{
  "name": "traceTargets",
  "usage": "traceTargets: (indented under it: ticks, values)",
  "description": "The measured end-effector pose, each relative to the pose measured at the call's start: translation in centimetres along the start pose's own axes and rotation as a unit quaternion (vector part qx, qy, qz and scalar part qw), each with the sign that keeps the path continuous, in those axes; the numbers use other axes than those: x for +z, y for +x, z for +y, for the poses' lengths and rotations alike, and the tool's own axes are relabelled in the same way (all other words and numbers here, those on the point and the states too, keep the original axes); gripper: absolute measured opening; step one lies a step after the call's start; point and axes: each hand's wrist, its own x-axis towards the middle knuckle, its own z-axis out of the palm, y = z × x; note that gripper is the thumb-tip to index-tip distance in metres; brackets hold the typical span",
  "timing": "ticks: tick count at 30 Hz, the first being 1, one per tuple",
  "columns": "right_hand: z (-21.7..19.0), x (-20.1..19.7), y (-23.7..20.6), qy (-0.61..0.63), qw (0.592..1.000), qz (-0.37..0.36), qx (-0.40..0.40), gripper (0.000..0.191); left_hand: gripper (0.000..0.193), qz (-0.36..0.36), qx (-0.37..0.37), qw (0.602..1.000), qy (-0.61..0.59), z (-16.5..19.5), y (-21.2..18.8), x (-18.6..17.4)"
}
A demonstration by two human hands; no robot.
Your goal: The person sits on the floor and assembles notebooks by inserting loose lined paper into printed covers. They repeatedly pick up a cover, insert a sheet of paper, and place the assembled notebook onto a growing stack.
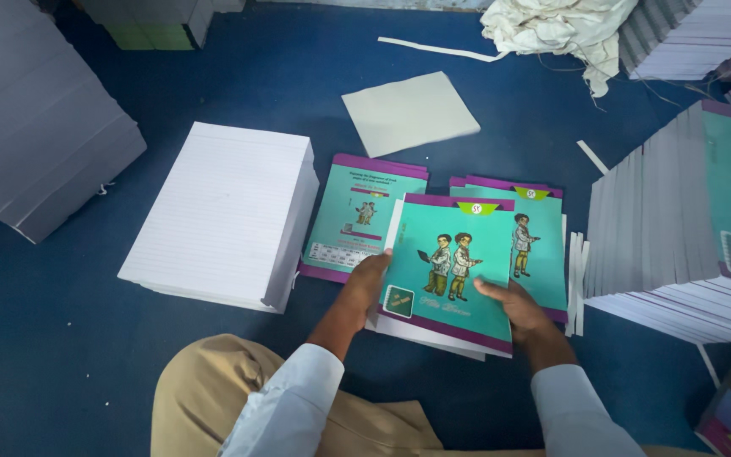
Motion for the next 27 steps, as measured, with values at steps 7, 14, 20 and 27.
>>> traceTargets:
  ticks: [7,14,20,27]
  values:
    - [0.2,-0.2,0.3,-0.009,1.0,-0.018,0.009,0.102,0.056,-0.041,0.011,0.999,-0.024,0.2,-0.1,0.1]
    - [0.1,0.0,0.7,-0.067,0.997,-0.028,0.005,0.099,0.049,-0.112,0.025,0.986,-0.12,-1.1,1.4,0.0]
    - [0.3,0.1,0.6,-0.026,0.999,-0.017,0.011,0.099,0.048,-0.107,-0.003,0.993,-0.055,-1.1,1.3,0.2]
    - [0.2,0.3,0.9,-0.018,0.999,-0.037,0.003,0.099,0.051,-0.095,-0.012,0.994,-0.043,-0.1,0.1,0.3]
